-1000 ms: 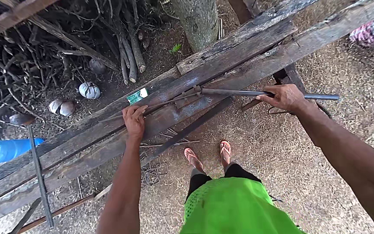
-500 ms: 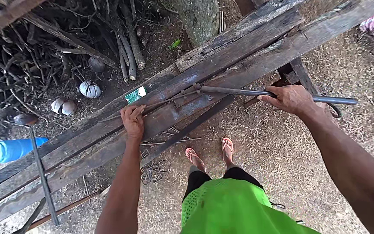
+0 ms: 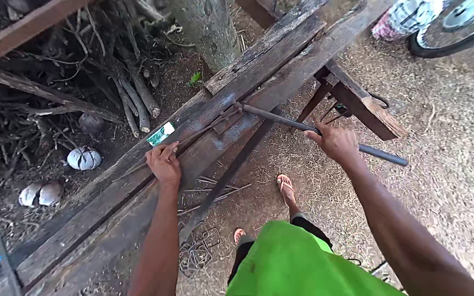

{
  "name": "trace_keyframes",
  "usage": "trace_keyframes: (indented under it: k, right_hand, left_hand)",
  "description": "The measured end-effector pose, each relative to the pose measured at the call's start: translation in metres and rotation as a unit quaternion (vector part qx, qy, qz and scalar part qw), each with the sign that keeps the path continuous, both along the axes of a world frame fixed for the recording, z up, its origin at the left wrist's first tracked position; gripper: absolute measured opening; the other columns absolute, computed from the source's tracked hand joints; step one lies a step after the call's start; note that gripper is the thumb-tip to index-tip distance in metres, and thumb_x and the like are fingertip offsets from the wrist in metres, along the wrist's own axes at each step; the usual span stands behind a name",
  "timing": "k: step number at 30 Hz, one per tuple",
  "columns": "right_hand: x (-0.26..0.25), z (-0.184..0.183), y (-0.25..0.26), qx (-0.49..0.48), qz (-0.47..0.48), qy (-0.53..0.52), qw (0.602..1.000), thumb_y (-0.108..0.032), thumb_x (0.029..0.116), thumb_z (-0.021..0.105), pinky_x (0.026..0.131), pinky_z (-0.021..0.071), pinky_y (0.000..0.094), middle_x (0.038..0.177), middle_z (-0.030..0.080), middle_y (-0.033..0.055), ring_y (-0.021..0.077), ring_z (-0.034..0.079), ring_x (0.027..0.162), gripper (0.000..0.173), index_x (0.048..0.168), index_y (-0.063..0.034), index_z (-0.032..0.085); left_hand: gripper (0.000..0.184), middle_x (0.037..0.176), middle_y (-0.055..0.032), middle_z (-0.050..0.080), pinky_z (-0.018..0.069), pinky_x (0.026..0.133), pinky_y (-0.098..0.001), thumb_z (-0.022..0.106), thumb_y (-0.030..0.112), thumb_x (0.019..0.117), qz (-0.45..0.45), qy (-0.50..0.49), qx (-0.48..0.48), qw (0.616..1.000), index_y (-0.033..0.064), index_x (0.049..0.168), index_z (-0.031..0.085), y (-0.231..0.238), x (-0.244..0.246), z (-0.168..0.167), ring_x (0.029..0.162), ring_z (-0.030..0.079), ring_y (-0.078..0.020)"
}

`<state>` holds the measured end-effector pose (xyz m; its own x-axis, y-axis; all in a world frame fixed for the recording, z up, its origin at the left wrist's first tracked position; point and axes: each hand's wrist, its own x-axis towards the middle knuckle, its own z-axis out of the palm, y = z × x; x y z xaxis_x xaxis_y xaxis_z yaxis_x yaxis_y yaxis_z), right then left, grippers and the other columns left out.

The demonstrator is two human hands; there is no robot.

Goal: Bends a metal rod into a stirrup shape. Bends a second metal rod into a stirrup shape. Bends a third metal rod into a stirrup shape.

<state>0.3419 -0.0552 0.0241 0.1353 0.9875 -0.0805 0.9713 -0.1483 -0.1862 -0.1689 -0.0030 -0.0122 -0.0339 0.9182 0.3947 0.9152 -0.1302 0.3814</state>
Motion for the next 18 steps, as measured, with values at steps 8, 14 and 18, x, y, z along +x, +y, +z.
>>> trace_keyframes:
  k: [8, 14, 18]
  right_hand:
    - [-0.194, -0.002, -0.104, -0.124, -0.222, 0.109, 0.961, -0.047, 0.1099, 0.033, 0.085, 0.0551, 0.0593, 0.112, 0.07, 0.0192, 0.0389, 0.071, 0.103, 0.05, 0.133, -0.0076, 0.053]
    - [-0.137, -0.002, -0.103, -0.179, -0.031, 0.271, 0.945, -0.043, 0.1111, 0.037, 0.073, 0.0547, 0.0505, 0.089, 0.061, 0.0157, 0.0311, 0.065, 0.076, 0.047, 0.134, -0.0037, 0.046]
    - [-0.114, -0.022, -0.098, -0.158, -0.006, 0.435, 0.886, -0.044, 0.1092, 0.037, 0.052, 0.051, 0.0374, 0.07, 0.049, 0.003, 0.017, 0.052, 0.051, 0.041, 0.125, -0.008, 0.05]
  left_hand:
    - [0.028, 0.12, -0.0214, 0.066, 0.0388, 0.1, -0.0645, 0.052, 0.019, 0.1061, 0.006, -0.046, -0.02, 0.999, 0.019, 0.119, 0.076, 0.0, 0.005, 0.005, 0.12, 0.054, -0.0455]
    - [0.03, 0.119, -0.0197, 0.066, 0.0388, 0.101, -0.0649, 0.051, 0.011, 0.1042, 0.004, -0.049, -0.004, 0.999, 0.0171, 0.118, 0.077, 0.002, 0.002, 0.0, 0.121, 0.054, -0.0447]
    - [0.03, 0.121, -0.0191, 0.065, 0.0389, 0.101, -0.0635, 0.05, 0.012, 0.1046, 0.006, -0.044, -0.002, 0.999, 0.0161, 0.118, 0.077, 0.001, 0.002, -0.001, 0.121, 0.054, -0.0432]
